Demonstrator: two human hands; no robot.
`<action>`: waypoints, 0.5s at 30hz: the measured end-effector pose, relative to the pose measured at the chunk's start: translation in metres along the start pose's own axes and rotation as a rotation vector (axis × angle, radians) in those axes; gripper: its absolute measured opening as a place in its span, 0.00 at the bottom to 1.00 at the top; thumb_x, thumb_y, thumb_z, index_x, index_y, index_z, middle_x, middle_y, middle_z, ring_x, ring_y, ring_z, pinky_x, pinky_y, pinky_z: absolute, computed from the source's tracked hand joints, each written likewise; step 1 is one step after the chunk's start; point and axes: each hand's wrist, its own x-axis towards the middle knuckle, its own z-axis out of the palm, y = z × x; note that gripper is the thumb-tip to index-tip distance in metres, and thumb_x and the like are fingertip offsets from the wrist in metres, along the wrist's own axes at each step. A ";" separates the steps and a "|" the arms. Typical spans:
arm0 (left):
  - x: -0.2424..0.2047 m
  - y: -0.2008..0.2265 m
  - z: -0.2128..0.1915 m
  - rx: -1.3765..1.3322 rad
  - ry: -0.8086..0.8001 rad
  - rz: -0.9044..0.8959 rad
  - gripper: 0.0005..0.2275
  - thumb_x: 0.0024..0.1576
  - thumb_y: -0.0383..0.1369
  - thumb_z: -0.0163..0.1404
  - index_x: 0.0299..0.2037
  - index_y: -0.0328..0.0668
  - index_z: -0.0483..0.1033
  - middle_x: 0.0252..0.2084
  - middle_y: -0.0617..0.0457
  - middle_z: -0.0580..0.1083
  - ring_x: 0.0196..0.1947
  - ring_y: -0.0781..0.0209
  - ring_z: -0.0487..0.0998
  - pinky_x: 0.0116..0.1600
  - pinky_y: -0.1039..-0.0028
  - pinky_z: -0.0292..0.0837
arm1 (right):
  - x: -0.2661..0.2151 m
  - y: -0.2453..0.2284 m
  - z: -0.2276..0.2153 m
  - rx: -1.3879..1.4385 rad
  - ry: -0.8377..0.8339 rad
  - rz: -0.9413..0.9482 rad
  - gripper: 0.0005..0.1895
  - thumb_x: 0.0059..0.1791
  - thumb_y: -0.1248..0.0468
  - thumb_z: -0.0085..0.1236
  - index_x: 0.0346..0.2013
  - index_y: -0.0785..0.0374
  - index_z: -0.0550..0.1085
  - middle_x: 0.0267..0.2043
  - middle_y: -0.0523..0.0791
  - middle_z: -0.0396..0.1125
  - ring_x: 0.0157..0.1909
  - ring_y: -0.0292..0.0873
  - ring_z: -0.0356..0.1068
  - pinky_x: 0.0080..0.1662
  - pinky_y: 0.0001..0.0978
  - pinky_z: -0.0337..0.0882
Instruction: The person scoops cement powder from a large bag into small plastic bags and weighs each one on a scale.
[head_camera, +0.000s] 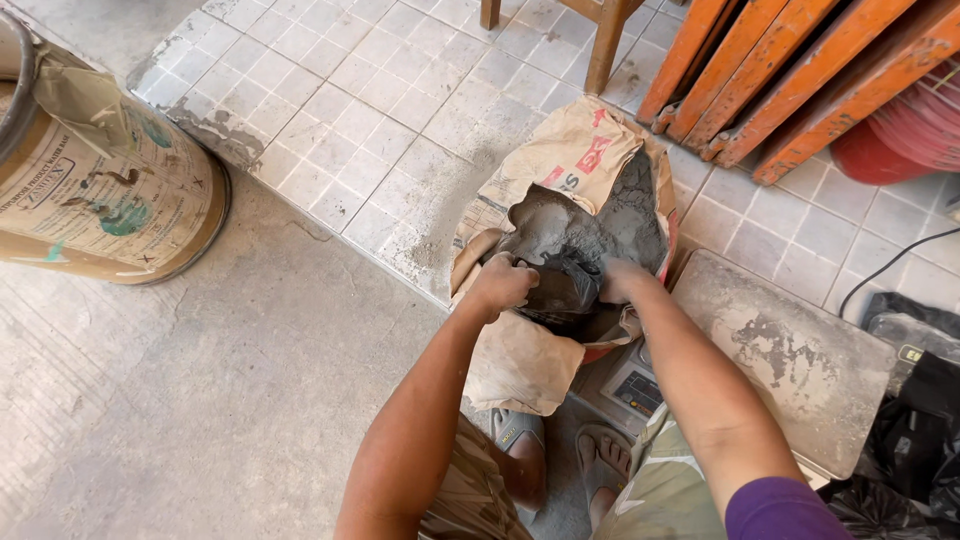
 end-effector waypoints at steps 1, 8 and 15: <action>0.007 -0.005 0.002 0.003 -0.001 -0.013 0.15 0.38 0.28 0.53 0.34 0.26 0.68 0.28 0.43 0.65 0.26 0.57 0.70 0.27 0.70 0.71 | -0.003 0.001 0.000 0.004 -0.013 0.002 0.51 0.33 0.70 0.61 0.65 0.65 0.43 0.66 0.60 0.42 0.67 0.64 0.36 0.61 0.59 0.46; 0.007 -0.004 0.004 -0.047 -0.038 0.007 0.21 0.40 0.29 0.53 0.41 0.18 0.65 0.34 0.41 0.65 0.30 0.53 0.70 0.31 0.63 0.72 | -0.049 -0.011 -0.007 -0.366 0.375 -0.196 0.30 0.34 0.63 0.56 0.51 0.67 0.65 0.50 0.53 0.62 0.53 0.52 0.60 0.52 0.44 0.62; 0.000 -0.001 0.002 0.030 -0.032 0.050 0.14 0.43 0.29 0.49 0.36 0.21 0.69 0.28 0.38 0.66 0.26 0.50 0.73 0.28 0.66 0.74 | -0.061 -0.009 -0.007 -0.682 1.392 -0.468 0.18 0.42 0.69 0.51 0.46 0.71 0.66 0.39 0.55 0.60 0.44 0.51 0.60 0.53 0.42 0.61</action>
